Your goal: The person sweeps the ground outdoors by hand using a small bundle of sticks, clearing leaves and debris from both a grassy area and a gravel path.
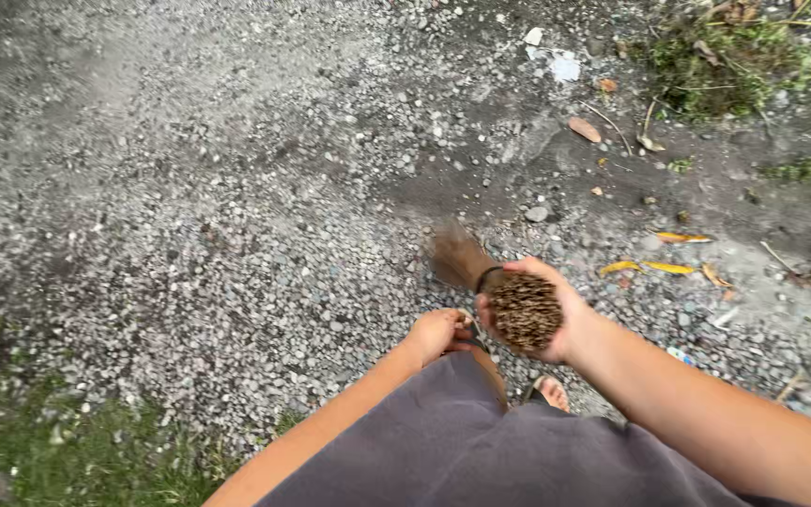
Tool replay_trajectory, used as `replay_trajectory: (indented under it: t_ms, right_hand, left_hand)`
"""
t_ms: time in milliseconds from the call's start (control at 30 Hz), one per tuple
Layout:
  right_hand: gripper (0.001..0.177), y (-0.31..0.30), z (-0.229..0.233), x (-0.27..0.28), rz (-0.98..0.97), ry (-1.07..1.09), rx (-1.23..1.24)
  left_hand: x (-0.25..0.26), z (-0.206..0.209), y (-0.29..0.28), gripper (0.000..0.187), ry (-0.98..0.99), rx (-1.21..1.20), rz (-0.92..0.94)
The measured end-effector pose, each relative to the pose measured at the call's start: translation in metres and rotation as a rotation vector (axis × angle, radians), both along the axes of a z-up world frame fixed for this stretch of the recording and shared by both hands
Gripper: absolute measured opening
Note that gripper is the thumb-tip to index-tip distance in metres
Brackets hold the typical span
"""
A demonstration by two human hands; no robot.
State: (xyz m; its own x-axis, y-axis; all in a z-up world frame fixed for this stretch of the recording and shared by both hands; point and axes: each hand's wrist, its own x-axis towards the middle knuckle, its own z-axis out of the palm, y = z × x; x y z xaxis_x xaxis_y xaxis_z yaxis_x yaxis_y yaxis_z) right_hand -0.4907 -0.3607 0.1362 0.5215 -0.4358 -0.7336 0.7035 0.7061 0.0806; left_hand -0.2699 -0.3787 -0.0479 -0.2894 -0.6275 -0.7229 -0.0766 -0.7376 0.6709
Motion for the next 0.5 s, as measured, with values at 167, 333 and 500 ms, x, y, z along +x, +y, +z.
replay_trajectory:
  t_ms: [167, 333, 500]
  right_hand:
    - [0.036, -0.048, -0.04, 0.026, 0.044, -0.066, 0.089]
    - [0.048, -0.04, -0.088, -0.085, -0.567, -0.015, 0.304]
    - [0.035, -0.049, -0.063, -0.108, -0.591, 0.426, 0.185]
  left_hand:
    - [0.033, 0.025, -0.048, 0.039, -0.069, 0.111, 0.013]
    - [0.059, 0.011, -0.089, 0.041, -0.085, 0.212, -0.018]
    - [0.058, 0.001, -0.134, 0.041, -0.166, 0.208, -0.037]
